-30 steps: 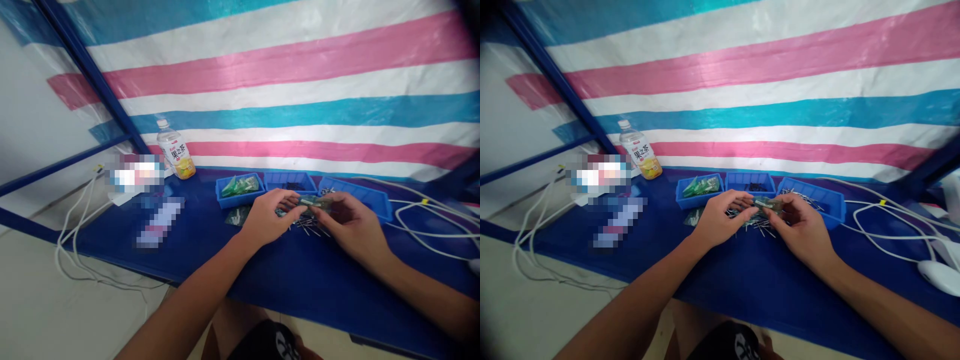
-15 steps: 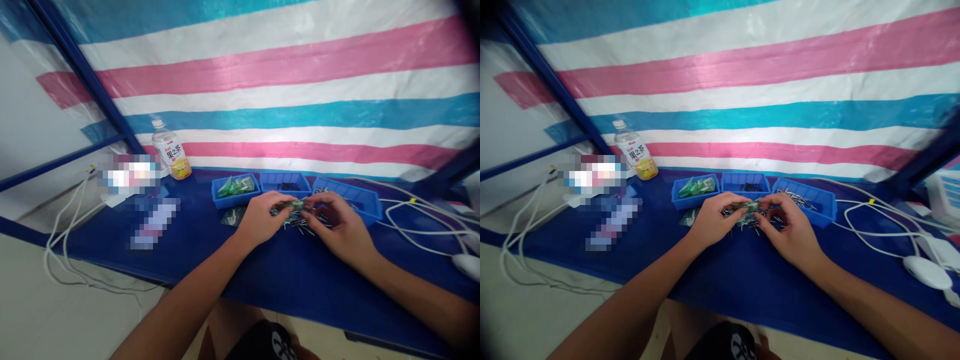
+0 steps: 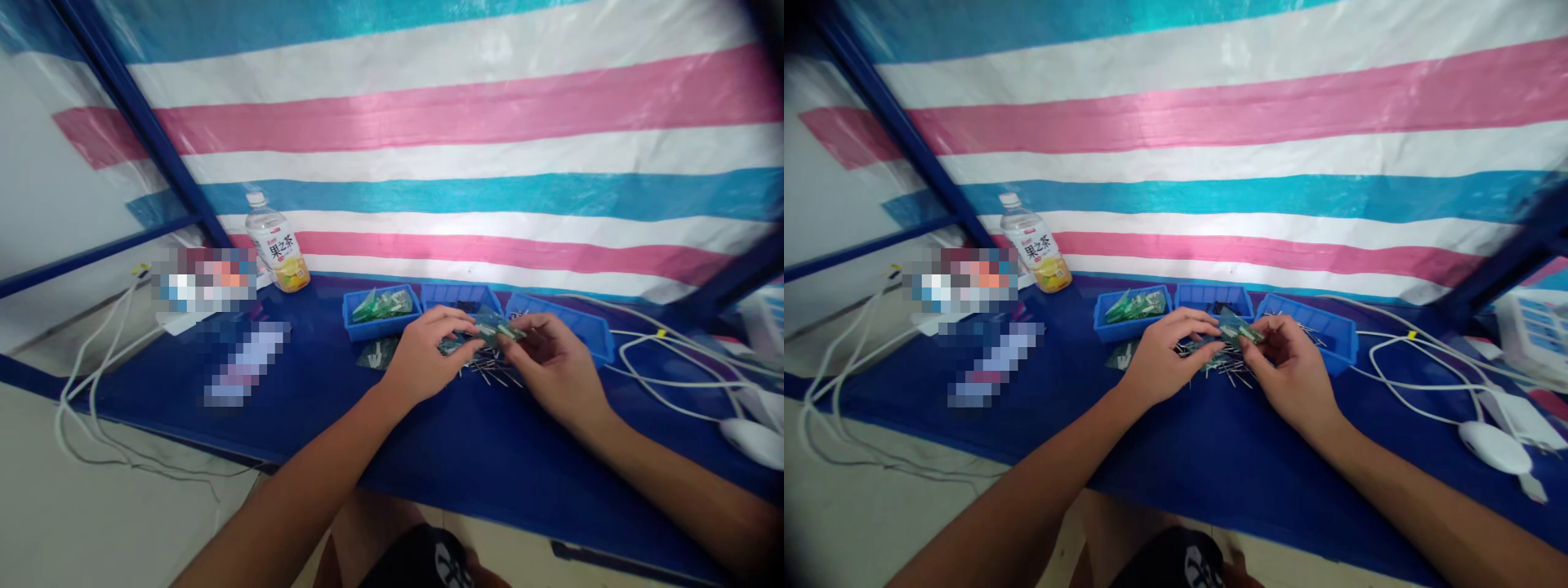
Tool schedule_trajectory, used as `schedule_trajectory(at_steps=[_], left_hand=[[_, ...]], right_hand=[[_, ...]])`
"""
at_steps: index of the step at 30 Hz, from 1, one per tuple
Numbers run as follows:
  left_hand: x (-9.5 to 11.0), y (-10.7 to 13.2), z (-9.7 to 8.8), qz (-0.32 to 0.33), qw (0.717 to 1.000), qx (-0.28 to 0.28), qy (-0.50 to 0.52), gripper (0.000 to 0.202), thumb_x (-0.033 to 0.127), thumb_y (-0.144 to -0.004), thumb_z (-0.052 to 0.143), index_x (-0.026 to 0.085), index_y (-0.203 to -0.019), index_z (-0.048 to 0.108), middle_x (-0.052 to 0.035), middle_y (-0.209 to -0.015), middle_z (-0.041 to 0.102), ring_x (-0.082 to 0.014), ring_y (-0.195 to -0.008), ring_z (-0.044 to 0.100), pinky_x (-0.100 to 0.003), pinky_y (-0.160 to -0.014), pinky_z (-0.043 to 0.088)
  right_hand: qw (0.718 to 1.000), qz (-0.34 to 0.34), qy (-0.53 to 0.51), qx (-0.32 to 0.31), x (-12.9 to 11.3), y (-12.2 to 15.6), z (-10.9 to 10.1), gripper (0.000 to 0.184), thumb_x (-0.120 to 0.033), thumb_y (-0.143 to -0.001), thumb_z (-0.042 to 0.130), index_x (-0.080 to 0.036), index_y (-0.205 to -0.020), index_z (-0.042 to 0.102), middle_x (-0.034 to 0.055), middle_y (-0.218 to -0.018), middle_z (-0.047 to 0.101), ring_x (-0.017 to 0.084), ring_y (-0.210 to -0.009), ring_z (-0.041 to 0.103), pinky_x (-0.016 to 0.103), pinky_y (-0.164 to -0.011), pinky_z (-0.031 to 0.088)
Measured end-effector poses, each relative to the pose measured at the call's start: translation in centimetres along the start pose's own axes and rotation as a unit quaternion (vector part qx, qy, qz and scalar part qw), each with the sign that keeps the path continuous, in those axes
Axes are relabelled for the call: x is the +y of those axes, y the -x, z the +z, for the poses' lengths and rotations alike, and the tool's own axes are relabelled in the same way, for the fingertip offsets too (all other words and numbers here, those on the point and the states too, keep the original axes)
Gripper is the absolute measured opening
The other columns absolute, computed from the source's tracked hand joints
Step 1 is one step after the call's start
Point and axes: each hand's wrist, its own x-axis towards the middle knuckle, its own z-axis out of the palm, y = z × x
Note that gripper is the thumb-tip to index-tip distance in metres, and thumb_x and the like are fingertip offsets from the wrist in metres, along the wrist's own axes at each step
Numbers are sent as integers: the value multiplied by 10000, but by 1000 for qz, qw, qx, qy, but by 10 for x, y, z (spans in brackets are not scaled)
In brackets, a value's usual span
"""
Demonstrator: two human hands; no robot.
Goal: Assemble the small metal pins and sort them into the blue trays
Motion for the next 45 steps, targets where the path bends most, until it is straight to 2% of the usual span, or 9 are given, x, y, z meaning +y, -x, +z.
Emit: schedule_trajectory(at_steps=[5,12,15,18,25,31,36,40,45], left_hand=[[-4,4,1,3,998,-57,34,528,358,-881,872,210,-1361,710,-138,-1372,730,-287,-1239,720,-422,-1037,642],[1,-3,-12,-47,999,2,-16,204,239,-1003,693,214,-1184,785,-76,-1132,797,-196,-980,765,-321,-866,653],[7,-7,-26,-20,994,46,-93,192,227,-999,696,230,-1169,785,-52,-1111,805,-179,-910,752,-320,-843,633],[5,-10,-48,23,980,90,-177,193,174,-1007,657,233,-1139,785,-43,-1154,805,-187,-1028,755,-352,-969,611],[-25,-10,-90,3,917,80,-391,376,104,-1010,545,185,-1309,757,-82,-1371,763,-256,-1290,691,-450,-1173,518],[-30,-6,-84,-70,913,-50,-398,356,187,-1028,556,152,-1312,768,-116,-1371,759,-275,-1277,700,-486,-1185,524],[-29,-5,-75,-43,918,-6,-394,309,292,-1051,609,162,-1286,764,-136,-1392,734,-302,-1332,662,-543,-1210,495],[-26,-5,-64,37,943,46,-327,201,235,-1047,620,170,-1181,755,-128,-1380,721,-285,-1392,617,-539,-1223,487],[-18,-5,-48,90,964,46,-244,154,188,-1042,622,182,-1145,736,-109,-1282,748,-258,-1302,668,-506,-1154,542]], right_hand=[[996,-15,-23,-80,-2,4,4,372,-470,-894,855,-300,-1182,693,94,-1255,706,293,-1070,749,492,-967,667],[990,-65,39,-121,-7,10,1,271,-366,-1029,701,-340,-1299,685,94,-1321,680,300,-1166,716,503,-1006,644],[987,-68,78,-123,-9,11,-2,277,-379,-1031,696,-335,-1304,674,99,-1316,682,288,-1076,730,481,-932,656],[984,-77,100,-123,-8,11,-4,281,-385,-1033,687,-330,-1307,663,105,-1298,691,285,-1013,735,477,-890,656],[980,-93,118,-133,-4,12,-5,316,-369,-1044,671,-320,-1355,639,108,-1270,685,262,-961,727,429,-799,664],[975,-99,140,-141,-3,11,-5,320,-339,-1052,654,-307,-1370,627,111,-1281,683,248,-948,722,414,-760,670],[909,-249,257,-215,-3,5,-5,194,-259,-1032,676,-301,-1200,762,102,-1378,696,373,-1418,542,668,-1177,478],[878,-264,298,-266,-1,5,-2,260,-274,-1024,689,-292,-1265,783,87,-1503,672,408,-1585,365,709,-1223,429],[881,-259,301,-258,2,6,0,374,-259,-1039,655,-254,-1408,717,102,-1508,685,377,-1591,391,673,-1242,438]])
